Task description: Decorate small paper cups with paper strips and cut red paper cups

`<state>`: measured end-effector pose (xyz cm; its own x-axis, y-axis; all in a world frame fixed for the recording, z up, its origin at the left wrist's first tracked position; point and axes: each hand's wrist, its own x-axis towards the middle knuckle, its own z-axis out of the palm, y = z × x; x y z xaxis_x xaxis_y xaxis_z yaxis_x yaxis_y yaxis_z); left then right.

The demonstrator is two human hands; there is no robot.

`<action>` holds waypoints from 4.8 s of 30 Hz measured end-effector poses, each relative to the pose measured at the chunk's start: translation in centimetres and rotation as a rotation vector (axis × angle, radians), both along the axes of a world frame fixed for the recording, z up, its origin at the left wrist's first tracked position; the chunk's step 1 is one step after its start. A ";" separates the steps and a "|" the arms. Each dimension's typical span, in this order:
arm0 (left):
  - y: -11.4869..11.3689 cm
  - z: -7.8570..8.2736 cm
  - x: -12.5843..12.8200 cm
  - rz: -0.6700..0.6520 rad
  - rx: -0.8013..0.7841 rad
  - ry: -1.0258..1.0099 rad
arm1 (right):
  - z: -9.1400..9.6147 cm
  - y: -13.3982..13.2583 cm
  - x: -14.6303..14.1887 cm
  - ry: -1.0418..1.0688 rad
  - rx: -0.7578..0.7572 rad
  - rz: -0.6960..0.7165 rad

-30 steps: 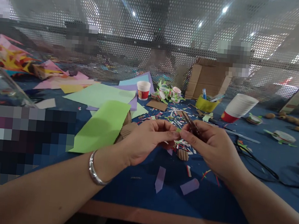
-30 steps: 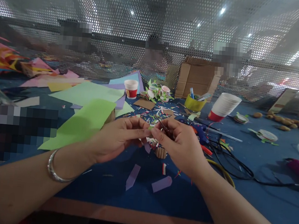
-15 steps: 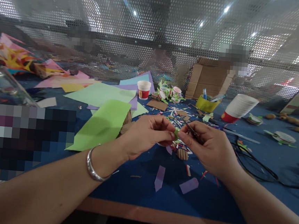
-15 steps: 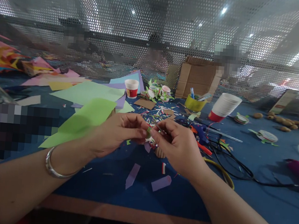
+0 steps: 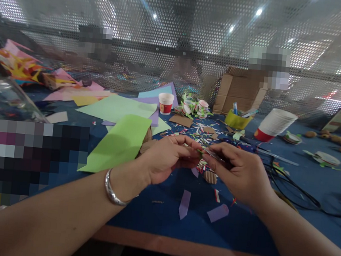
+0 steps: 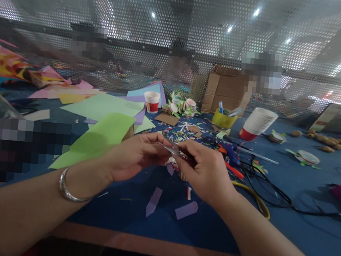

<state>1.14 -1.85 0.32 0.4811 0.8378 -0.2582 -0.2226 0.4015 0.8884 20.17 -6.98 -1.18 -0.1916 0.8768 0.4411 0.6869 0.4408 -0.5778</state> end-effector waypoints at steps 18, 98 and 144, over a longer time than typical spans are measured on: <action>0.1 0.7 -0.1 0.023 -0.052 0.002 | -0.6 0.1 0.4 -0.053 0.136 0.015; -0.5 -1.2 -0.7 -0.016 0.865 0.423 | 0.0 0.7 -0.8 0.441 -0.186 0.101; -0.7 -0.6 0.1 0.054 0.906 0.328 | -0.2 0.8 -1.1 0.581 -0.241 0.150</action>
